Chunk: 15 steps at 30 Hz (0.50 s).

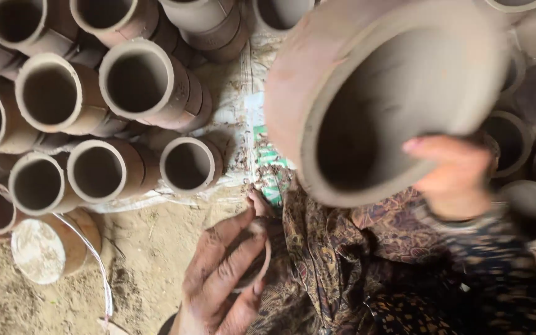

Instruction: The person picks up a clay pot and scrapes its exterior with a small ring. They then press the ring into the bottom of the pot, rotate it to carve a circular groove, and smooth the surface by hand before setting the pot back down.

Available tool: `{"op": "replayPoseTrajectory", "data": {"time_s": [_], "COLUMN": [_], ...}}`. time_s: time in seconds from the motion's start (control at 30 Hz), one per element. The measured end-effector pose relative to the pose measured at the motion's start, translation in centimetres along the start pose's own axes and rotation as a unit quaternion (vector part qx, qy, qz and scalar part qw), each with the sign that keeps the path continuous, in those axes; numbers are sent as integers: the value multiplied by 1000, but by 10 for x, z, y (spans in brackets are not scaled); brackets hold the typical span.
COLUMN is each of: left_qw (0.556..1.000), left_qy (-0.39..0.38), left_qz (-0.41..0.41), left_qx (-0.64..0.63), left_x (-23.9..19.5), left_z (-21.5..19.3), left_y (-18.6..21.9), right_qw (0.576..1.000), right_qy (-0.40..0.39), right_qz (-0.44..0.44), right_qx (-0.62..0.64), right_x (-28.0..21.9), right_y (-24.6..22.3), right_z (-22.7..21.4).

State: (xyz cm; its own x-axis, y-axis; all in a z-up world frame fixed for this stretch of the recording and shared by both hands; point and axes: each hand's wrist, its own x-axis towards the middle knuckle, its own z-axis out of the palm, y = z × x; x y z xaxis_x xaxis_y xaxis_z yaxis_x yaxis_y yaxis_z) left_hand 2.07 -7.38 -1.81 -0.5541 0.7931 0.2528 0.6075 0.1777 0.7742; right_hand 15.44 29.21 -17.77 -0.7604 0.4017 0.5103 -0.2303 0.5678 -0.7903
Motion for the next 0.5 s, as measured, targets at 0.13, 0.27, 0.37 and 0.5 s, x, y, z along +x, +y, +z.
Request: {"op": "replayPoseTrajectory", "data": {"time_s": [0.13, 0.27, 0.37, 0.5], "left_qw": [999, 996, 983, 967], "left_qy": [21, 55, 65, -20], "left_qz": [34, 40, 80, 77], "left_qx": [-25, 56, 151, 242], "left_x": [-10, -12, -21, -53], "left_z": [9, 38, 54, 81], "left_y": [-7, -2, 2, -16], "right_qw": [992, 963, 926, 870], "right_qy": [-95, -196, -230, -290], "right_qz": [-56, 166, 280, 189], "right_qx": [-67, -86, -101, -352], "right_x": [119, 185, 220, 218], "right_y": [-49, -22, 49, 137], "right_z": [-55, -33, 25, 82]}}
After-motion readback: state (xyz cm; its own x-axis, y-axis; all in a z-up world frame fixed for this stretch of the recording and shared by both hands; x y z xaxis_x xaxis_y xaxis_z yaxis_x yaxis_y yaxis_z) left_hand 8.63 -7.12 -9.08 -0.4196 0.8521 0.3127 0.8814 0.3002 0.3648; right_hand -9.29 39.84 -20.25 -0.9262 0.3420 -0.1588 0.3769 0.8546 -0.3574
